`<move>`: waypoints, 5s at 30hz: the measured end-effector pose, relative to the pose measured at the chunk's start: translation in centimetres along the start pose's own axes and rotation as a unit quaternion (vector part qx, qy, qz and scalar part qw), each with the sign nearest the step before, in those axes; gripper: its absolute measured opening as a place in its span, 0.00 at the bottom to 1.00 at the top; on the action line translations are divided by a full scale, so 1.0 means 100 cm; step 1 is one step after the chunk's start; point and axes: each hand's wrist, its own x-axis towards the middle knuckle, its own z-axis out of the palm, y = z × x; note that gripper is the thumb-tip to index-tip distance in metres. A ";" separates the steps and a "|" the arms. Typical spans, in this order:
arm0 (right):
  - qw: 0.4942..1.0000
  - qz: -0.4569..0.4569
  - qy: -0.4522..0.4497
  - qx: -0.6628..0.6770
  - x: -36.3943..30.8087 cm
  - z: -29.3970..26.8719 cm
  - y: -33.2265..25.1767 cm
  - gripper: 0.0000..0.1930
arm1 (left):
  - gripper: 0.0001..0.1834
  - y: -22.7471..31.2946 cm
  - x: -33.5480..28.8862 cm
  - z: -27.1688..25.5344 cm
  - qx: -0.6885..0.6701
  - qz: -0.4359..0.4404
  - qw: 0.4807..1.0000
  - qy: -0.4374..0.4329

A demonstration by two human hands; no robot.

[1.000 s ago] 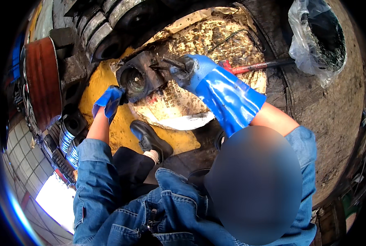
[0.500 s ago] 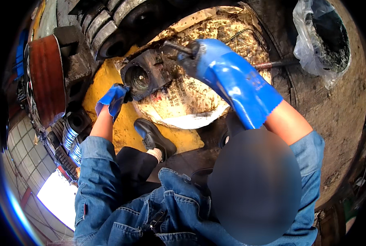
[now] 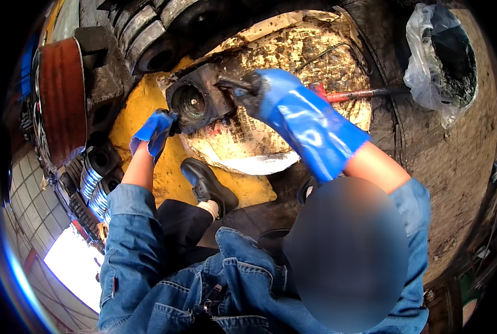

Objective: The person, wearing blue gloves, handles and scrapes residue from heavy industrial metal castings using a hand tool. They pick up the parts one by one, turn them over to work on different surfaces, and set them back down on a pad.

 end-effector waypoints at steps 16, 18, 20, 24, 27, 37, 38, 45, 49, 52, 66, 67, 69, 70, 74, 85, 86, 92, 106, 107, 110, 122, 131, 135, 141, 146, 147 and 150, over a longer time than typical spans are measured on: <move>0.980 0.181 -0.042 0.066 0.046 -0.022 0.010 0.14 | 0.16 0.007 -0.012 -0.008 0.010 -0.001 1.000 -0.010; 0.959 0.195 0.025 0.205 0.045 -0.014 0.037 0.20 | 0.17 0.026 -0.025 -0.005 0.065 0.028 0.997 0.024; 0.946 0.254 0.003 0.201 0.036 -0.018 0.039 0.20 | 0.17 0.035 -0.016 0.000 0.047 0.017 0.999 -0.019; 0.986 0.143 -0.076 0.031 0.029 -0.012 0.003 0.14 | 0.19 -0.005 0.013 -0.001 0.053 -0.035 0.998 -0.011; 0.963 0.160 0.017 0.218 0.022 -0.013 0.035 0.11 | 0.23 -0.024 0.031 0.002 0.154 0.025 0.988 0.022; 0.985 0.029 0.010 0.171 -0.078 -0.073 -0.028 0.20 | 0.22 0.042 -0.091 -0.035 0.176 0.101 0.967 0.156; 0.998 0.007 -0.065 0.017 -0.065 -0.080 -0.035 0.19 | 0.26 0.034 -0.099 -0.058 0.097 0.125 0.982 0.107; 0.903 -0.106 -0.111 -0.402 -0.063 -0.033 -0.096 0.15 | 0.19 0.075 -0.287 -0.132 -0.135 0.329 0.905 0.233; 0.915 -0.030 -0.090 -0.391 -0.081 0.026 -0.094 0.13 | 0.16 0.056 -0.372 -0.128 -0.102 0.408 0.866 0.270; 0.934 0.042 -0.037 -0.353 -0.093 0.068 -0.091 0.11 | 0.15 0.020 -0.362 -0.126 -0.059 0.394 0.856 0.331; 0.855 -0.085 0.038 -0.510 -0.130 0.135 -0.039 0.17 | 0.17 -0.027 -0.294 -0.141 0.071 0.257 0.893 0.361; 0.863 -0.069 0.036 -0.499 -0.129 0.141 -0.042 0.18 | 0.17 -0.027 -0.292 -0.141 0.064 0.263 0.894 0.357; 0.864 -0.058 0.026 -0.500 -0.121 0.144 -0.041 0.18 | 0.17 -0.016 -0.296 -0.141 0.067 0.235 0.906 0.346; 0.867 -0.050 0.026 -0.495 -0.112 0.145 -0.036 0.18 | 0.17 -0.012 -0.291 -0.140 0.067 0.240 0.907 0.340; 0.916 0.036 0.094 -0.389 -0.068 0.116 -0.028 0.15 | 0.17 -0.005 -0.278 -0.134 0.073 0.278 0.897 0.335; 0.924 -0.039 0.154 -0.348 -0.124 0.189 -0.053 0.17 | 0.19 -0.009 -0.278 -0.137 0.081 0.246 0.914 0.311; 0.925 -0.025 0.151 -0.348 -0.124 0.197 -0.057 0.14 | 0.19 -0.013 -0.279 -0.138 0.085 0.242 0.914 0.314; 0.921 0.071 0.097 -0.370 -0.123 0.209 -0.086 0.16 | 0.18 -0.023 -0.275 -0.140 0.111 0.229 0.914 0.317; 0.914 0.093 0.042 -0.392 -0.043 0.171 -0.071 0.18 | 0.18 -0.025 -0.284 -0.143 0.111 0.232 0.918 0.301; 0.912 0.104 0.041 -0.395 -0.036 0.169 -0.078 0.18 | 0.18 -0.025 -0.288 -0.144 0.103 0.225 0.923 0.296; 0.912 0.105 0.032 -0.395 -0.013 0.164 -0.089 0.18 | 0.18 -0.030 -0.284 -0.145 0.085 0.212 0.928 0.296; 0.888 -0.092 -0.015 -0.450 -0.052 0.112 -0.049 0.21 | 0.16 -0.040 -0.276 -0.140 0.056 0.287 0.898 0.329; 0.745 -0.219 -0.087 -0.624 -0.109 0.091 -0.030 0.28 | 0.18 -0.032 -0.277 -0.142 0.086 0.208 0.925 0.306; 0.751 -0.173 -0.153 -0.619 -0.104 0.096 -0.061 0.27 | 0.18 -0.037 -0.276 -0.142 0.093 0.203 0.928 0.298; 0.750 -0.165 -0.193 -0.611 -0.090 0.096 -0.095 0.26 | 0.18 -0.042 -0.266 -0.141 0.106 0.236 0.918 0.301; 0.781 -0.061 -0.219 -0.581 -0.082 0.103 -0.113 0.24 | 0.18 -0.028 -0.267 -0.137 0.103 0.217 0.926 0.292; 0.795 -0.033 -0.215 -0.566 -0.081 0.102 -0.115 0.25 | 0.18 -0.023 -0.264 -0.134 0.098 0.207 0.930 0.287; 0.791 -0.086 -0.222 -0.564 -0.073 0.123 -0.122 0.26 | 0.18 -0.042 -0.274 -0.145 0.133 0.240 0.913 0.301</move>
